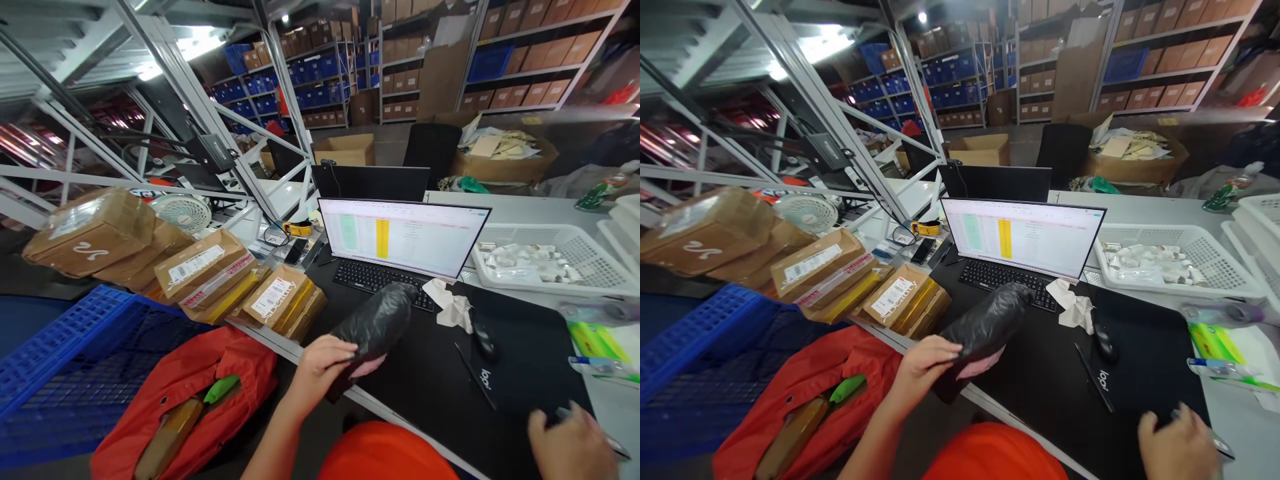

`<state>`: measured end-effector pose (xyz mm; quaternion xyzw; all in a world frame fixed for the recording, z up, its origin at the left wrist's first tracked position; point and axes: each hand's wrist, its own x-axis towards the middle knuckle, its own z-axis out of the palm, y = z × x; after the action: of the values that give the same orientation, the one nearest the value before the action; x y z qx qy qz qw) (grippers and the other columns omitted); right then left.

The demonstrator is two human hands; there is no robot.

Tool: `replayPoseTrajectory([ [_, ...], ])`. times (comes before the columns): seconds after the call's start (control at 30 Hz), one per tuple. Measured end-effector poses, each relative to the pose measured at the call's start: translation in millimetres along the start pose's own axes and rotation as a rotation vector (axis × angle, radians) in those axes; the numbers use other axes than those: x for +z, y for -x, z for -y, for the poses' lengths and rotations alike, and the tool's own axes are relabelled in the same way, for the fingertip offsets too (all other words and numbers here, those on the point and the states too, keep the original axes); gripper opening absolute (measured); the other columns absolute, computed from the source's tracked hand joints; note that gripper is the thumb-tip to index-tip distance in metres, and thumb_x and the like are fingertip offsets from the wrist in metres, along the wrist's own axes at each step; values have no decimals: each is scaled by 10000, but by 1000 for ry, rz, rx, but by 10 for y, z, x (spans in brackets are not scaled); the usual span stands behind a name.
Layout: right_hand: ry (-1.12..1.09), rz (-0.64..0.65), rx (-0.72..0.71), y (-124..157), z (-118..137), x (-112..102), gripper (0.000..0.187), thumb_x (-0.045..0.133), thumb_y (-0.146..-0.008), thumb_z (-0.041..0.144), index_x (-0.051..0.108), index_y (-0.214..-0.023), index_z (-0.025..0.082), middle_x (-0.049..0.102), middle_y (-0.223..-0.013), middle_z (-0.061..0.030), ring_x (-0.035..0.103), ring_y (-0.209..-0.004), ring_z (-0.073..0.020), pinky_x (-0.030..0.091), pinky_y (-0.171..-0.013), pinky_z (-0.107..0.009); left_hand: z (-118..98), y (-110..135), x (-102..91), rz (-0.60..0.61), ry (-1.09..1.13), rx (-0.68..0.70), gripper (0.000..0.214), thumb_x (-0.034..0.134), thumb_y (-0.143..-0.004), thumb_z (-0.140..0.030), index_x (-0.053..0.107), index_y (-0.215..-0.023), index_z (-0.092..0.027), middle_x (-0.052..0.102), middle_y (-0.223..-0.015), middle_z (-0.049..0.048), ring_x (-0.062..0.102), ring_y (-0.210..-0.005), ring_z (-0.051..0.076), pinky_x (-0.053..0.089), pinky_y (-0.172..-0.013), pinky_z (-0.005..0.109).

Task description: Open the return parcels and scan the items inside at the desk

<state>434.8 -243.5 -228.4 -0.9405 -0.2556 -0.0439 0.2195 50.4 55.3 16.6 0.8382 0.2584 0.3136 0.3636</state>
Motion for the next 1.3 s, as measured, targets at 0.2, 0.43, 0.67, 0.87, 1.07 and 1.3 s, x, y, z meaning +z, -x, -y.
replayPoseTrajectory([
  [0.2, -16, 58, -68, -812, 500, 655, 783, 418, -866, 599, 447, -1439, 67, 408, -1421, -300, 445, -1310, -451, 440, -988, -555, -156, 202, -47, 159, 105, -283, 200, 744, -797, -441, 777, -858, -254, 770, -968, 104, 708, -918, 253, 566, -851, 390],
  [0.43, 70, 16, -260, -1072, 455, 1036, 611, 420, -899, 517, 553, -1367, 147, 477, -1429, -209, 560, -1174, -394, 467, -943, -523, 124, 409, -69, -247, -130, -441, 265, 656, -830, -428, 757, -983, -236, 742, -1052, 121, 716, -953, 257, 610, -791, 370],
  [0.67, 66, -29, -328, -1062, 439, 1064, 521, 413, -922, 417, 605, -1297, 109, 497, -1416, -196, 576, -1140, -341, 448, -964, -449, 370, 437, -2, -190, -219, -650, 406, 749, -699, -389, 766, -1069, -223, 748, -1137, 116, 700, -1068, 309, 535, -1001, 495],
  [0.87, 51, -5, -305, -1045, 448, 1047, 495, 453, -907, 378, 597, -1313, 135, 481, -1430, -185, 546, -1178, -348, 421, -997, -475, 350, 443, 136, -288, -200, -646, 296, 640, -804, -469, 801, -853, -226, 791, -870, 70, 750, -830, 271, 614, -826, 410],
  [1.07, 58, -39, -342, -1049, 434, 1054, 475, 449, -924, 379, 619, -1286, 123, 491, -1413, -200, 549, -1174, -342, 437, -981, -463, 299, 463, 197, -393, -243, -608, 371, 617, -817, -529, 801, -792, -208, 786, -827, 78, 748, -783, 271, 624, -771, 393],
  [1.3, 80, -62, -366, -1074, 384, 1097, 469, 448, -932, 411, 653, -1244, 129, 509, -1362, -213, 577, -1103, -336, 471, -882, -437, 251, 472, 237, -483, -327, -508, 362, 593, -863, -479, 797, -811, -185, 786, -844, 86, 750, -783, 252, 629, -773, 376],
])
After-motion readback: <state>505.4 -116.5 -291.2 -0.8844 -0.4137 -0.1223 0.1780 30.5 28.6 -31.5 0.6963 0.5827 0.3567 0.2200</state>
